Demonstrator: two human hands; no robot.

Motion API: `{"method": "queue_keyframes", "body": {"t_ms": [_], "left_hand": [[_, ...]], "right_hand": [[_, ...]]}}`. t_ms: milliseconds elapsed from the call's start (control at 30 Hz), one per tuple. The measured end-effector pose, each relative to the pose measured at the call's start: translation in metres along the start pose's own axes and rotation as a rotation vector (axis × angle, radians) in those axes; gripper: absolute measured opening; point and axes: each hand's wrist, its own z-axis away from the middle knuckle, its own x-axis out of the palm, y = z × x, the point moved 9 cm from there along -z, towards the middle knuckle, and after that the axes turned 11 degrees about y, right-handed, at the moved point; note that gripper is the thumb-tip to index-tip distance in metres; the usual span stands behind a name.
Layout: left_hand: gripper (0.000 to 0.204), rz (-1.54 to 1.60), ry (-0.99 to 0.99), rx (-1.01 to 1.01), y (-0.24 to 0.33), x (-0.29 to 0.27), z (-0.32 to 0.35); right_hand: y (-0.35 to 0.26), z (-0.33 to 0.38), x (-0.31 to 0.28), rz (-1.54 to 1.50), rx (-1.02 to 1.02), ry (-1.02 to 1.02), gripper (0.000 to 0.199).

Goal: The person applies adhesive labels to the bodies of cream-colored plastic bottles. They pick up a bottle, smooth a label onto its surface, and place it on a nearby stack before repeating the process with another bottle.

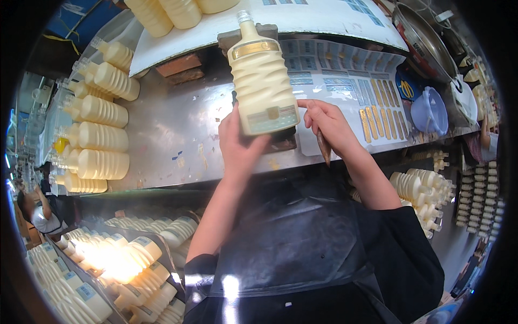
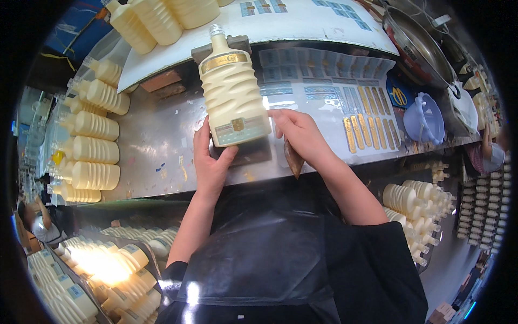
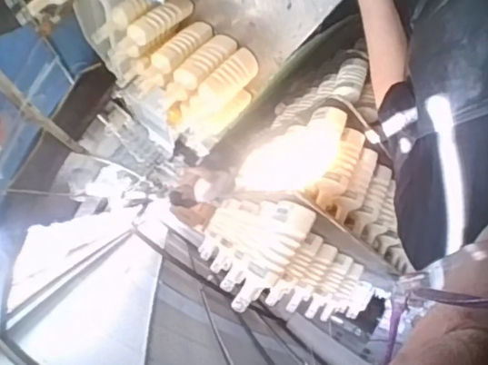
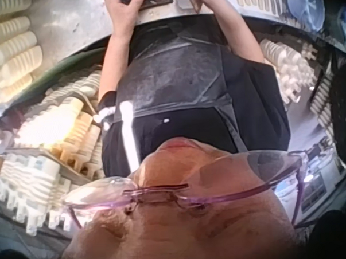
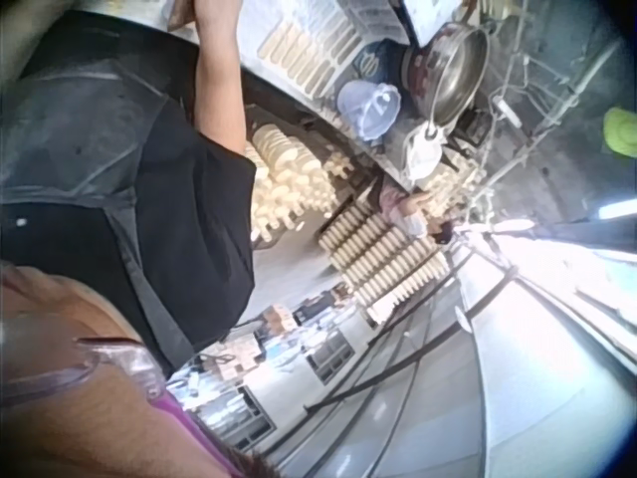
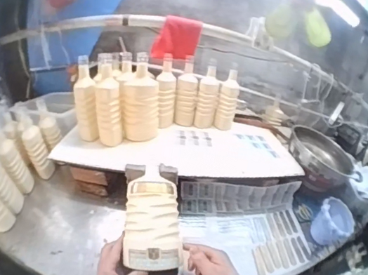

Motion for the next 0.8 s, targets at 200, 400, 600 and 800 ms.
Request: {"method": "queue_keyframes", "body": {"t_ms": [200,400,600,800], "left_hand": [[0.089,-0.200,0.112,0.228,0.027,-0.005,-0.005],[0.090,-0.228,0.137,0.269,0.035,-0.006,-0.005],[0.087,-0.203,0.032,0.174,0.012,-0.006,-0.005],[0.083,0.009,-0.089,-0.118,-0.019,-0.004,-0.001]], "right_hand": [[0.014,-0.003,0.005,-0.134,0.125,0.012,0.051],[0.016,-0.004,0.005,-0.134,0.140,0.010,0.053],[0.000,0.001,0.005,-0.150,0.121,-0.055,0.048],[-0.013,0.009,0.005,-0.181,0.097,-0.093,0.044]]}}
